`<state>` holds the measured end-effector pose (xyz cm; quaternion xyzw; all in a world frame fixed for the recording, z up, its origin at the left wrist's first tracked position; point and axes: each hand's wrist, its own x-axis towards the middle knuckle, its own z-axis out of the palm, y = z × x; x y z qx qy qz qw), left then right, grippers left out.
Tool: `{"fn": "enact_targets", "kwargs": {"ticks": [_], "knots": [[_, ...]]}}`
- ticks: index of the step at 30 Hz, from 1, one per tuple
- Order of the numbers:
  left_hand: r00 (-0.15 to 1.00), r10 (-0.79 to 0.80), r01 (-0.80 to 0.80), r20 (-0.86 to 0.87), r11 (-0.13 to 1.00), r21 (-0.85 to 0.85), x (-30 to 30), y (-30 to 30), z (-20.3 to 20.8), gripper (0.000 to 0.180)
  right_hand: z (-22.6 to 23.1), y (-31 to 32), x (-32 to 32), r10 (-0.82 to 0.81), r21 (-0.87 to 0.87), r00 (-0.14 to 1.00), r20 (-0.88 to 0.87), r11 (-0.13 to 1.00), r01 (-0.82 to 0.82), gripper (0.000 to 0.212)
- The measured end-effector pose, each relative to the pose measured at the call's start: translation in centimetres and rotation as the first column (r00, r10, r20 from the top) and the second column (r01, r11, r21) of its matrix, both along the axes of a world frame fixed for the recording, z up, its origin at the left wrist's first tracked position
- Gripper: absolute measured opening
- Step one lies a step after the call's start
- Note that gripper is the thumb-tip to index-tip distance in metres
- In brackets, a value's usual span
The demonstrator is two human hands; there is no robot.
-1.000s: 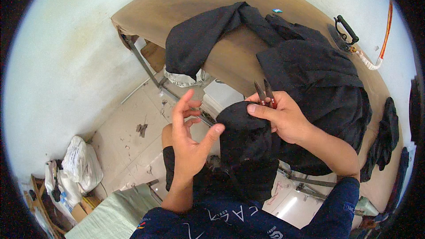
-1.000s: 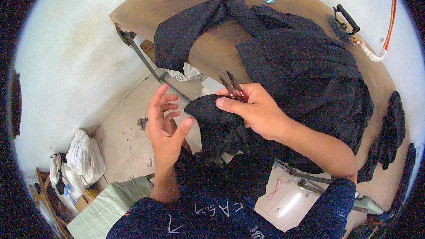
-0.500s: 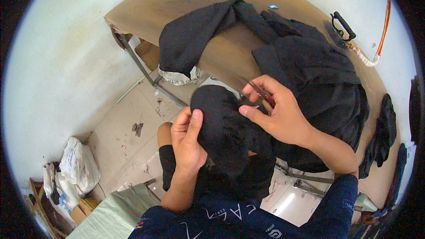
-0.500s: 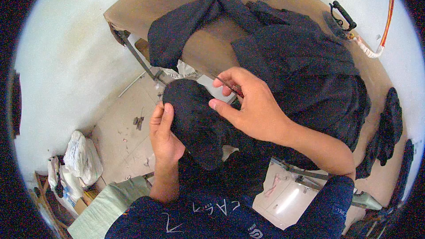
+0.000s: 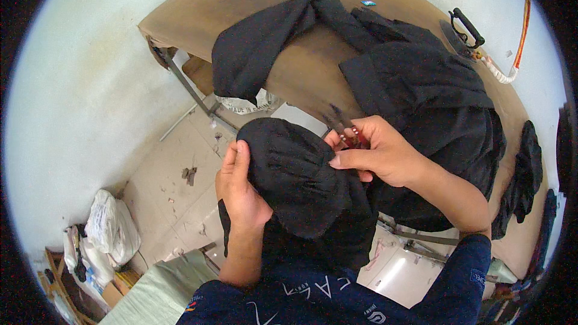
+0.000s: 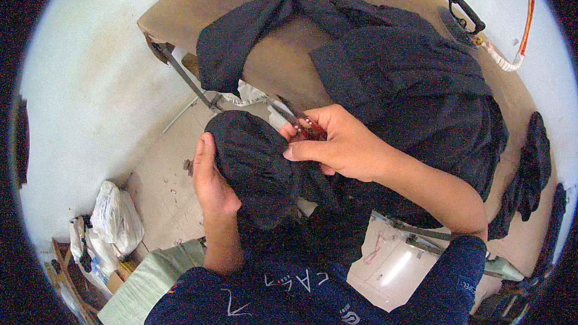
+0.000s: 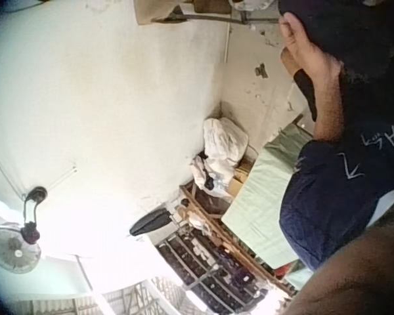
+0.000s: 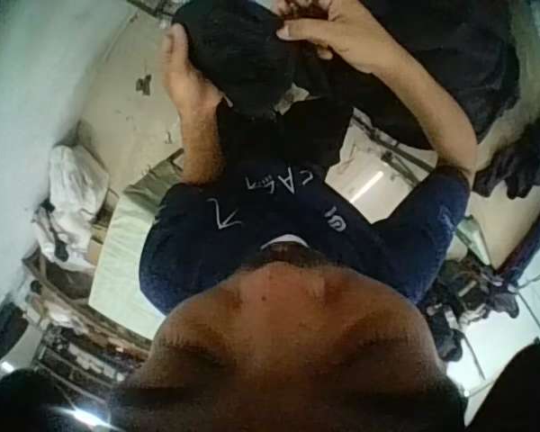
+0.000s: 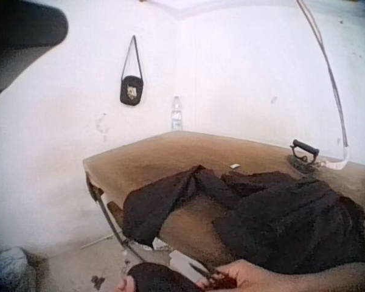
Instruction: The person trims loose threads and edges from a black garment using small scissors. They repeatedly pick up the garment, cut small sections, and place it back on the ironing board.
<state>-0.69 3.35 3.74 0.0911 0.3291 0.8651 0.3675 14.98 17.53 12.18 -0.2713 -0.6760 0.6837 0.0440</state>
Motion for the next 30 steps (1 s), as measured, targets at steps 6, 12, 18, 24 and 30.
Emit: {"fn": "enact_targets", "kwargs": {"ticks": [6, 12, 18, 24, 30], "knots": [[0.998, 0.006, -0.008, -0.056, 1.000, -0.020, 0.4, 0.1, -0.4, 0.018, -1.3, -0.1, 0.0, -0.077, -0.182, 0.993, -0.090, 0.981, 0.060, 0.023], [0.931, 0.118, -0.171, -0.345, 0.977, -0.127, 0.2, -0.4, -1.8, 0.019, -1.0, -0.1, -0.2, -0.105, -0.197, 0.989, -0.105, 0.977, 0.083, 0.025], [0.344, 0.177, -0.596, -0.922, 0.800, -0.069, 1.6, -0.7, 0.3, 0.044, -1.2, -0.3, 0.0, -0.176, -0.056, 0.980, -0.098, 0.984, 0.171, 0.029], [-0.021, -0.131, -0.231, -0.991, 0.965, -0.123, 0.4, 0.6, 3.4, 0.056, -1.0, -0.3, 0.1, -0.114, -0.112, 0.986, -0.120, 0.989, 0.101, 0.028], [0.486, 0.008, -0.168, -0.874, 0.982, -0.085, 2.0, 0.3, 1.5, 0.023, -1.5, -0.3, -0.2, -0.015, -0.084, 0.993, -0.118, 0.996, 0.005, 0.025]]}}
